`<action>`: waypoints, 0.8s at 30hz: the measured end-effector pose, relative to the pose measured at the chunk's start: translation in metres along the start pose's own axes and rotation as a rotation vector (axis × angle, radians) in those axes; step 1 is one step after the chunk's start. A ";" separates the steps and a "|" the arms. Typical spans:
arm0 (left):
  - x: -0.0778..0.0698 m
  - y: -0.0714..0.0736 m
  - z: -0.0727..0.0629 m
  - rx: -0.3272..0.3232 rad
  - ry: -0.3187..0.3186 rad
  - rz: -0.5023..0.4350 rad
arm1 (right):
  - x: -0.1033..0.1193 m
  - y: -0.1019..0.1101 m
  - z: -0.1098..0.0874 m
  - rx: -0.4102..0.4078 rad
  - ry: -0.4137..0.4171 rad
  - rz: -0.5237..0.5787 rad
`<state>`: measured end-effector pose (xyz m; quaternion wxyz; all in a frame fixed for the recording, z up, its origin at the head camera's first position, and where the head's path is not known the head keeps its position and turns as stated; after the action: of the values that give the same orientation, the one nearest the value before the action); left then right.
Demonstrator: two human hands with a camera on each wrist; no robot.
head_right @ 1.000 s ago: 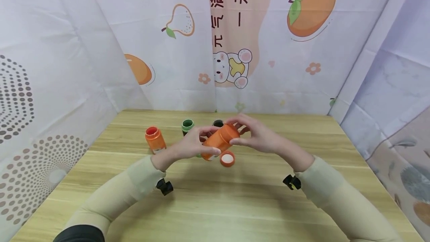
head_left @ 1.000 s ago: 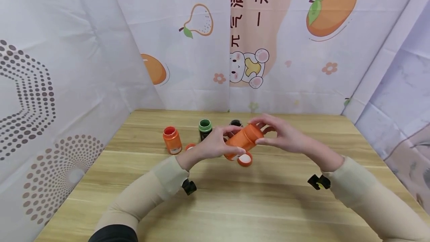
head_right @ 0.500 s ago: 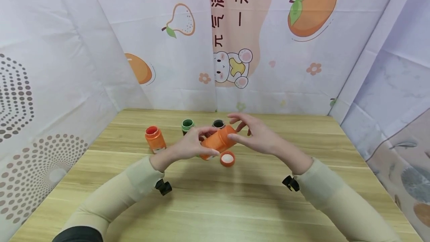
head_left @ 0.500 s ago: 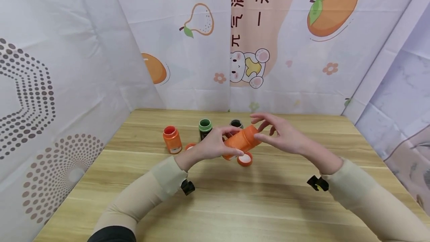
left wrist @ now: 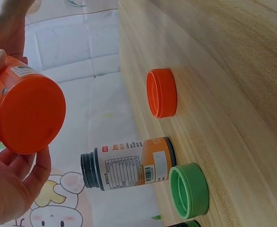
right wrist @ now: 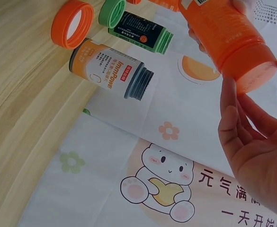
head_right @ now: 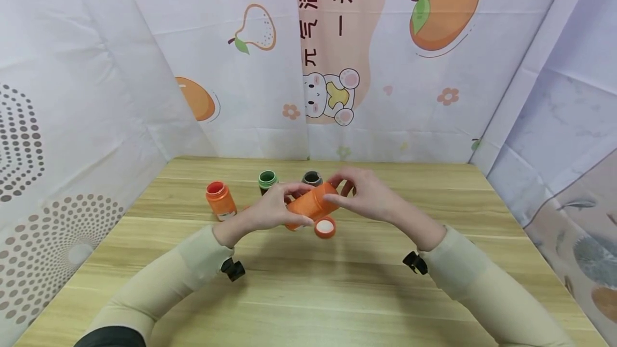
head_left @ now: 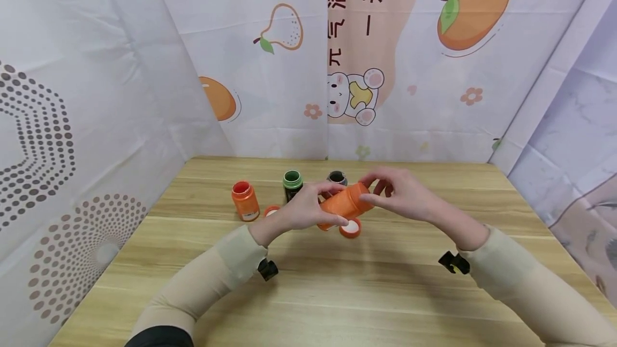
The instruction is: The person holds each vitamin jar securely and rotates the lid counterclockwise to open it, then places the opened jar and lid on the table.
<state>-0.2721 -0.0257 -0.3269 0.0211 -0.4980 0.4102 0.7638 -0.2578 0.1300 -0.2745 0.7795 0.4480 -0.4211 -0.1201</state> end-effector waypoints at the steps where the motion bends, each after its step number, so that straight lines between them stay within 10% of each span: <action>1: 0.000 0.000 0.000 0.000 0.000 0.000 | 0.000 0.000 0.000 0.004 0.001 0.001; 24: 0.003 0.002 -0.001 -0.002 0.012 0.008 | 0.013 -0.001 -0.004 0.029 0.193 0.032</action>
<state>-0.2738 -0.0287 -0.3287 0.0150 -0.5010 0.4113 0.7613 -0.2464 0.1250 -0.2692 0.8117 0.4619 -0.3526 -0.0579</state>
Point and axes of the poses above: each hand's wrist, its own z-axis towards the middle knuckle, its own y-axis out of the back of the hand, x = y × z, the point moved 8 cm from there along z, towards the middle knuckle, and after that the axes turned 4 degrees about x, right-handed, at the moved point
